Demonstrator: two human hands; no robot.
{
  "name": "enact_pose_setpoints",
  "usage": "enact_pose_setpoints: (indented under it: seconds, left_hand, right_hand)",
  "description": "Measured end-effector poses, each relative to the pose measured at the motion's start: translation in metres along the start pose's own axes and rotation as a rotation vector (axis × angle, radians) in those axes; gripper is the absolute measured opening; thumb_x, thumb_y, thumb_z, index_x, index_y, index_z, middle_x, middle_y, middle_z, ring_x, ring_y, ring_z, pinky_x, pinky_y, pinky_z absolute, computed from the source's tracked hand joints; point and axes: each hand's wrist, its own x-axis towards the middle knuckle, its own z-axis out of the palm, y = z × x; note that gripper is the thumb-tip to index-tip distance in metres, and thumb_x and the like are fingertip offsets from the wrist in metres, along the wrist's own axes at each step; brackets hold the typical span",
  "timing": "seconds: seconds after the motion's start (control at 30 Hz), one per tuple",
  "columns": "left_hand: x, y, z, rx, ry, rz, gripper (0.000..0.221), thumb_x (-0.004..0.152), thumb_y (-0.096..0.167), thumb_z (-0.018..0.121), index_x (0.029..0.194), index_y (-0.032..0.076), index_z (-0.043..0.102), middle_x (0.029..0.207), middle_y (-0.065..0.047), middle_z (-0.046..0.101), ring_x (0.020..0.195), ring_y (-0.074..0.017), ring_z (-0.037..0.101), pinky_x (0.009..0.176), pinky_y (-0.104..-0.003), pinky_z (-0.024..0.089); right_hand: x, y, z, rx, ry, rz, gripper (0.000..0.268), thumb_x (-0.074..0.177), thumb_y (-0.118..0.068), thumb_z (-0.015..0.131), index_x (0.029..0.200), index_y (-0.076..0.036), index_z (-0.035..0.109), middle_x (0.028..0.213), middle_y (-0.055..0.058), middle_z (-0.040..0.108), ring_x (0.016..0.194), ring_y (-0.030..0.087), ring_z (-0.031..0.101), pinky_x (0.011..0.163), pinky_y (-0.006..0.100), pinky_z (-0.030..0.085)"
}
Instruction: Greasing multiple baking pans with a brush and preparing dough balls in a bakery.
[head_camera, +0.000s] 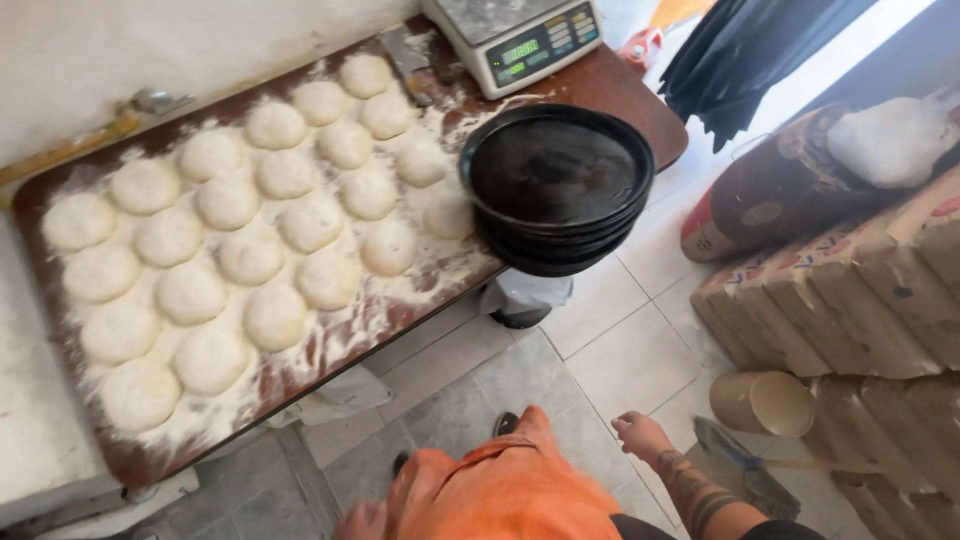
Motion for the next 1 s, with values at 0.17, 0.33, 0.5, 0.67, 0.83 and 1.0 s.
enact_pose_setpoints:
  seconds: [0.17,0.33,0.5,0.67,0.83,1.0]
  left_hand:
    - [0.114,0.239,-0.104,-0.457,-0.087,0.146,0.037,0.091,0.04,0.066,0.115,0.013,0.074,0.117,-0.009,0.073,0.118,-0.0292,0.062,0.107,-0.042,0.045]
    - [0.191,0.438,-0.23,-1.02,-0.553,-0.15,0.078,0.093,0.062,0.035,0.158,0.018,0.036,0.159,-0.005,0.043,0.145,-0.0256,0.045,0.111,-0.05,0.049]
    - [0.286,0.501,-0.163,-1.419,-0.498,-0.48,0.071,0.097,0.061,0.036,0.152,0.018,0.049,0.152,-0.007,0.055,0.13,-0.0265,0.059,0.105,-0.049,0.044]
    - [0.298,0.539,-0.183,-1.435,-0.42,-0.537,0.043,0.104,0.027,0.047,0.147,0.026,0.053,0.123,-0.007,0.066,0.105,-0.0256,0.062,0.084,-0.041,0.053]
    - [0.256,0.54,-0.176,-1.372,-0.362,-0.59,0.044,0.103,0.029,0.048,0.147,0.026,0.053,0.125,-0.007,0.064,0.107,-0.0256,0.061,0.086,-0.041,0.052]
    - [0.141,0.55,-0.124,-1.349,-0.266,-0.684,0.045,0.102,0.03,0.048,0.147,0.027,0.052,0.127,-0.007,0.063,0.11,-0.0257,0.06,0.088,-0.041,0.051]
  right_hand:
    - [0.027,-0.009,-0.043,0.005,0.034,0.024,0.045,0.097,-0.039,0.055,0.128,-0.01,0.07,0.117,0.009,0.075,0.085,0.022,0.074,0.087,0.038,0.055]
    - [0.022,-0.058,-0.071,0.238,-0.018,-0.024,0.052,0.094,-0.04,0.053,0.136,-0.011,0.066,0.121,0.007,0.074,0.089,0.021,0.074,0.093,0.036,0.053]
    - [0.052,-0.048,-0.125,0.147,-0.008,-0.005,0.053,0.09,-0.041,0.055,0.134,-0.014,0.069,0.135,0.004,0.073,0.121,0.02,0.07,0.102,0.034,0.05]
    - [0.11,-0.066,-0.208,0.688,0.18,0.083,0.032,0.098,-0.033,0.057,0.111,-0.004,0.065,0.106,0.015,0.075,0.086,0.03,0.07,0.069,0.042,0.046]
    - [0.101,-0.236,-0.307,0.758,0.22,-0.283,0.049,0.104,-0.031,0.062,0.136,0.005,0.06,0.127,0.03,0.065,0.116,0.041,0.063,0.092,0.054,0.051]
    - [0.2,-0.316,-0.344,0.658,-0.195,-0.519,0.055,0.107,-0.034,0.045,0.154,-0.005,0.041,0.15,0.027,0.049,0.138,0.043,0.048,0.099,0.059,0.05]
